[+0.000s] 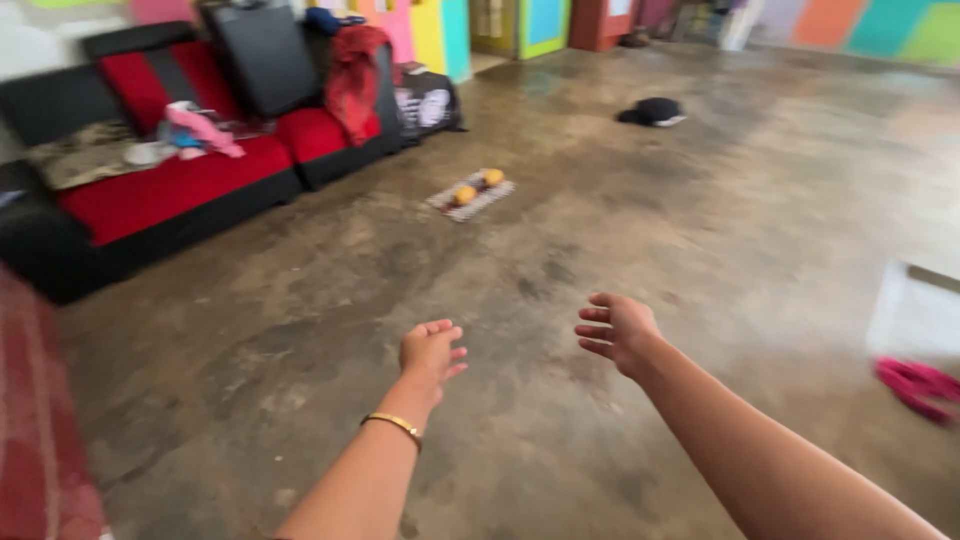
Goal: Packing items and smaller luggage into a large suitcase.
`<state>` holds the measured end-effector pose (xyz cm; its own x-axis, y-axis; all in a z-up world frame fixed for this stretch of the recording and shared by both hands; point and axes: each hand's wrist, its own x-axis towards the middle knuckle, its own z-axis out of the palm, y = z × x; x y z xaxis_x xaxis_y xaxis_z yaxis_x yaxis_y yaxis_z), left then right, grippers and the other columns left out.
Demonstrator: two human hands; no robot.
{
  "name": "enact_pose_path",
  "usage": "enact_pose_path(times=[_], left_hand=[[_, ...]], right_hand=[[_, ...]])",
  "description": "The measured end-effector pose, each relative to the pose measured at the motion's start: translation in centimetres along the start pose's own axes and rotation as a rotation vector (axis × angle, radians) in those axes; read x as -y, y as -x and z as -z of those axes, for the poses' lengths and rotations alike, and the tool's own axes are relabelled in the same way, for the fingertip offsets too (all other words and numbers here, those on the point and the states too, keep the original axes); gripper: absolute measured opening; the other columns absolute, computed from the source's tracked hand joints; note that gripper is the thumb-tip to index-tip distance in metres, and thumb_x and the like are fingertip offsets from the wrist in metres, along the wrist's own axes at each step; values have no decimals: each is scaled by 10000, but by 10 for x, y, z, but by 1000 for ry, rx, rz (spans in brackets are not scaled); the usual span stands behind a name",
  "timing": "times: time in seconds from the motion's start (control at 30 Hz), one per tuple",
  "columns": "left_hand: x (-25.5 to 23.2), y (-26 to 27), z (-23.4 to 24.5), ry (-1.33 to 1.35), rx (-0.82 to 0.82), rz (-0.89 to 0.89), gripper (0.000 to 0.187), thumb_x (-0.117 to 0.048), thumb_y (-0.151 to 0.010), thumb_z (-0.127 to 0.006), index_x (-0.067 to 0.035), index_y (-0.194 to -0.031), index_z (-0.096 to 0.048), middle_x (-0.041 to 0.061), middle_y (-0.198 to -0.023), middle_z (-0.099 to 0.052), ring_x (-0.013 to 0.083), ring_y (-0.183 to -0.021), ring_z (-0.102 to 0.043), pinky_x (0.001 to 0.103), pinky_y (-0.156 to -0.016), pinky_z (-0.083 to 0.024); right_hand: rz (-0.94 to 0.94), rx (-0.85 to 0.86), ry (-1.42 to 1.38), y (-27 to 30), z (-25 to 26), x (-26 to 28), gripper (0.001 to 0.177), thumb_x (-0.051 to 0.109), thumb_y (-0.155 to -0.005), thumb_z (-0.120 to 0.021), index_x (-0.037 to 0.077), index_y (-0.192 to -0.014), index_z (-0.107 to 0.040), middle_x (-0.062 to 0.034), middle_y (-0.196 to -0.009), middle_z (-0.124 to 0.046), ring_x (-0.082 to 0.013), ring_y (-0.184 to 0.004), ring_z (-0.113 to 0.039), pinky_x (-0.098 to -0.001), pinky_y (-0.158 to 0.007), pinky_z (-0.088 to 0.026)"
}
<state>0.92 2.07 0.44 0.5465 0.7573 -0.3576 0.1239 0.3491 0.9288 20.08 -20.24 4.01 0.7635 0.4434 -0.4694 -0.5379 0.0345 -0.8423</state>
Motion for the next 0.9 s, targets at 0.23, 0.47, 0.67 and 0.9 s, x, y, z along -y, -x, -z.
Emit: enact_pose_path(times=[0.23, 0.47, 0.67, 0.9], left_hand=[[-130, -99, 4, 210, -187, 16, 875, -2, -798, -759, -135, -1380, -119, 252, -1258, -498, 268, -809, -614, 498, -720, -631], [-202, -377, 40, 134, -173, -18, 453, -245, -854, -761, -43, -1229, -606, 132, -1179, -638, 282, -876, -678, 470, -707, -647], [-262, -512, 86, 147, -250, -85, 360, -262, -894, -718, -84, -1193, -629, 62, -1179, -676, 259, -893, -691, 456, -765, -616], [-293, -677, 213, 242, -456, -57, 301, -218, -919, -664, -107, -1199, -659, 39, -1144, -717, 250, -883, -705, 445, -792, -608]], right_hand=[[-42, 133, 61, -184, -138, 42, 236, 228, -960, -598, 86, -1149, -605, -84, -1029, -646, -296, -931, -648, -458, -793, -576], [-86, 289, 119, -398, -314, 122, 232, 248, -960, -607, 92, -1131, -614, -81, -1025, -656, -310, -923, -646, -468, -806, -561], [-109, 438, 243, -531, -474, 176, 221, 264, -947, -599, 123, -1113, -637, -59, -1025, -652, -290, -930, -653, -460, -812, -555], [-130, 599, 279, -679, -674, 175, 214, 262, -959, -578, 118, -1113, -617, -79, -1012, -660, -301, -925, -644, -462, -753, -539]])
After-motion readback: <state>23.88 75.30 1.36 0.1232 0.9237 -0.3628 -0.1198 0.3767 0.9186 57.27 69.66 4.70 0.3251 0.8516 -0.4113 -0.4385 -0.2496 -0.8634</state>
